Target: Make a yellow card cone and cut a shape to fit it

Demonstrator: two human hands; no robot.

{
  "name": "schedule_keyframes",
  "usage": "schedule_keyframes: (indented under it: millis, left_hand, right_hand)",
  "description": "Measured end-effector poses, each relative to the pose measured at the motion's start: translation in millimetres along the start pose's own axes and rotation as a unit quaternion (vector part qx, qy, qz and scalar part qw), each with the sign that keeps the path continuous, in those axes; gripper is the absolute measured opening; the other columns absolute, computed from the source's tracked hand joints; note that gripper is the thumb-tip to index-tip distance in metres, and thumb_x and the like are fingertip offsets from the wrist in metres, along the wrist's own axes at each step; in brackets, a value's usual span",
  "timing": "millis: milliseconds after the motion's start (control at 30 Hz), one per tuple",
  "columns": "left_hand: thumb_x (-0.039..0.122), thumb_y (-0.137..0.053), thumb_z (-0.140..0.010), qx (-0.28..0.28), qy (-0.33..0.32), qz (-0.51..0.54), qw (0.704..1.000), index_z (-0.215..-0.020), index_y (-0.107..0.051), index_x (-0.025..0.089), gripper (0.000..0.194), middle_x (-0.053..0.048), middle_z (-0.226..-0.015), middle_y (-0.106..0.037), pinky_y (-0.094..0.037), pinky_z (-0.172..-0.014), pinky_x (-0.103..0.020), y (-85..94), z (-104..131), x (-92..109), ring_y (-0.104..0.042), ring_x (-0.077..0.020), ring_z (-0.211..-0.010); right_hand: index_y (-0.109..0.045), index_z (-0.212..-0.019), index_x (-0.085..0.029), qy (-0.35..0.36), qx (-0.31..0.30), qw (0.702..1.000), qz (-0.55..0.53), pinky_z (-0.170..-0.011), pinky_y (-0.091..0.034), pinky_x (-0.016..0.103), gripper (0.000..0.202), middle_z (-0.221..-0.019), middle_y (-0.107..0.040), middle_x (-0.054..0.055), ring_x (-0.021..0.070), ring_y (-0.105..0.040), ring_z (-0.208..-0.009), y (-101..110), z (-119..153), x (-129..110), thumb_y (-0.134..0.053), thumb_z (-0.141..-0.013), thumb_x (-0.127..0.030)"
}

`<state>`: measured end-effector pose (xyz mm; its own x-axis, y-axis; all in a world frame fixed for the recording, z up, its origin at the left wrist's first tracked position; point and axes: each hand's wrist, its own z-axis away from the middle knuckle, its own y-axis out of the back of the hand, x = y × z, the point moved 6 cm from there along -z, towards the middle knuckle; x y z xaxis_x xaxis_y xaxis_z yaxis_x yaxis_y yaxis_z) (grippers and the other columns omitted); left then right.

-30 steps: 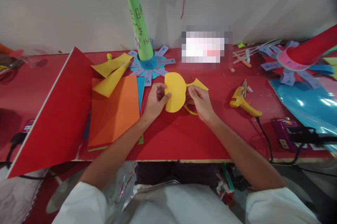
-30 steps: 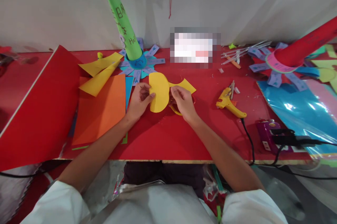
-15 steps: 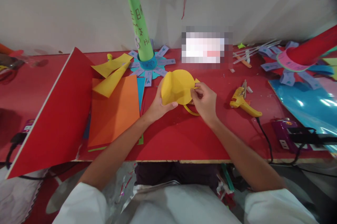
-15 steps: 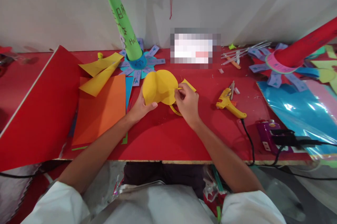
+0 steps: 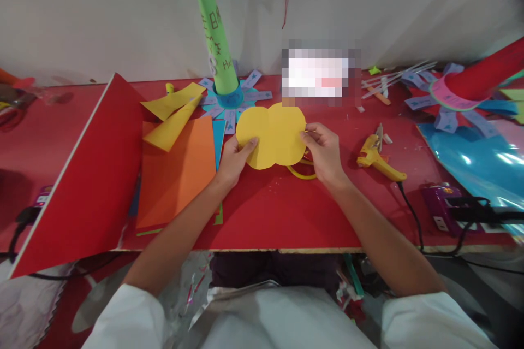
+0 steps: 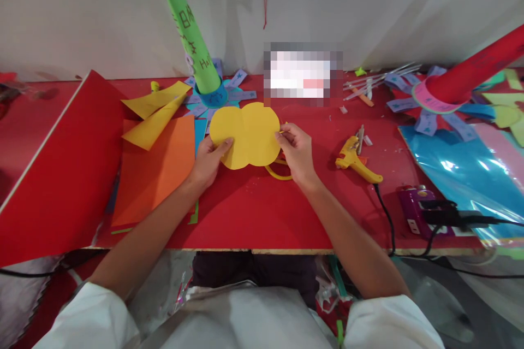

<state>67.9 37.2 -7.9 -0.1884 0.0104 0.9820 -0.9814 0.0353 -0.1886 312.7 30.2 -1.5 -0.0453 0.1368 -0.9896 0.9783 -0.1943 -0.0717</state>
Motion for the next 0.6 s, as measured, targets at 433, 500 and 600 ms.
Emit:
schedule_keyframes:
  millis: [433, 500, 600]
  left_hand:
    - [0.040, -0.086, -0.088, -0.055, -0.056, 0.015, 0.997, -0.099, -0.076, 0.025, 0.021, -0.004, -0.107, -0.076, -0.055, -0.076, -0.027, -3.0, 0.8, 12.4, -0.068, -0.0157, -0.087]
    - [0.042, -0.086, -0.087, -0.051, -0.050, 0.015, 0.997, -0.093, -0.073, 0.024, 0.023, -0.004, -0.104, -0.075, -0.052, -0.072, -0.026, -4.0, 1.3, 13.5, -0.066, -0.0152, -0.083]
    - [0.043, -0.086, -0.088, -0.048, -0.053, 0.007, 0.997, -0.087, -0.070, 0.023, 0.025, -0.004, -0.104, -0.075, -0.051, -0.072, -0.027, -5.0, 1.1, 14.4, -0.067, -0.0158, -0.086]
  right_hand:
    - [-0.075, -0.089, -0.029, -0.037, -0.008, 0.997, -0.071, -0.064, -0.055, 0.029, 0.015, -0.093, -0.072, 0.002, 0.0182, -0.067, -0.080, 3.7, -1.4, -5.2, -0.081, -0.083, -0.041]
    - [-0.073, -0.088, -0.029, -0.033, -0.005, 0.997, -0.073, -0.067, -0.056, 0.030, 0.013, -0.092, -0.070, 0.001, 0.0180, -0.067, -0.081, 5.3, -2.2, -6.0, -0.080, -0.083, -0.039]
    - [-0.072, -0.088, -0.028, -0.030, -0.008, 0.997, -0.069, -0.069, -0.056, 0.031, 0.012, -0.092, -0.069, 0.001, 0.0179, -0.066, -0.081, 6.1, -2.9, -5.7, -0.078, -0.084, -0.037]
